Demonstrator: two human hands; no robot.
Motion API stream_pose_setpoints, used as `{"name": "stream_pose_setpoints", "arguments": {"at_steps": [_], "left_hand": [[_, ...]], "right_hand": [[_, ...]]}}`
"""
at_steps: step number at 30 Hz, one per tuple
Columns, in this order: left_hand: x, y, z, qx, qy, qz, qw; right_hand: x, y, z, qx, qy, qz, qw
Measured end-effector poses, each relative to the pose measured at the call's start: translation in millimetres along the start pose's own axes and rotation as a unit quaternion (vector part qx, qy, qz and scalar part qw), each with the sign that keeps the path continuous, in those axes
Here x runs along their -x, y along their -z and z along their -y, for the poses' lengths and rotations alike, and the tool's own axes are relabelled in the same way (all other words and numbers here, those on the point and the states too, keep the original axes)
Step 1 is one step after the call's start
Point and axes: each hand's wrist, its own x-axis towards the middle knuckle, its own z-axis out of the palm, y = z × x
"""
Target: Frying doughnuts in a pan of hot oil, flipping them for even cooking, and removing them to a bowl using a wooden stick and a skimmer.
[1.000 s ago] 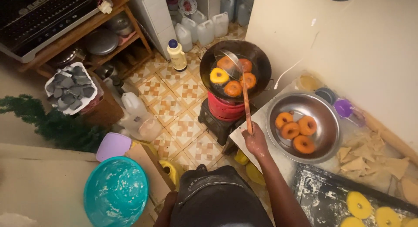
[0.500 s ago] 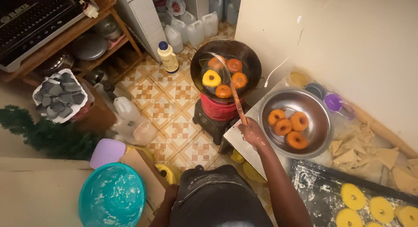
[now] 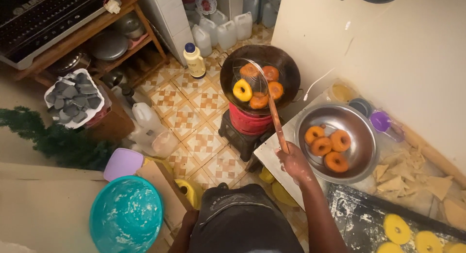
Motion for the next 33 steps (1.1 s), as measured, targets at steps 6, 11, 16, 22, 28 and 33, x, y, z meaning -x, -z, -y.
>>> {"name": "stream_pose_setpoints", "arguments": {"at_steps": [6,11,16,22,28,33], "left_hand": [[-10,-17,15,-0.008,0.034,-0.024,0.999],[-11,-17,15,-0.024,0.021,-0.044,0.999],[-13,-11,12,0.018,0.040,-0.023,0.999],[-11,-18,16,-0.007,0.018,-0.041,0.999],[-8,-25,17,-0.039,-0.009,-0.080,0.996],[-6,-17,14,0.008,0.056,-0.020,0.998]], "right_hand": [[17,3,-2,-0.057,-0.030,-0.008,0.998],[27,8,-6,-0.029,-0.021,0.011,0.999],[32,11,-7,-0.034,-0.032,0.015,0.999],[35,11,-8,-0.047,-0.025,-0.005,0.999],[42,15,-4,-0.022,-0.044,-0.044,0.998],[44,16,-8,-0.031,-0.045,-0.016,0.998]]}}
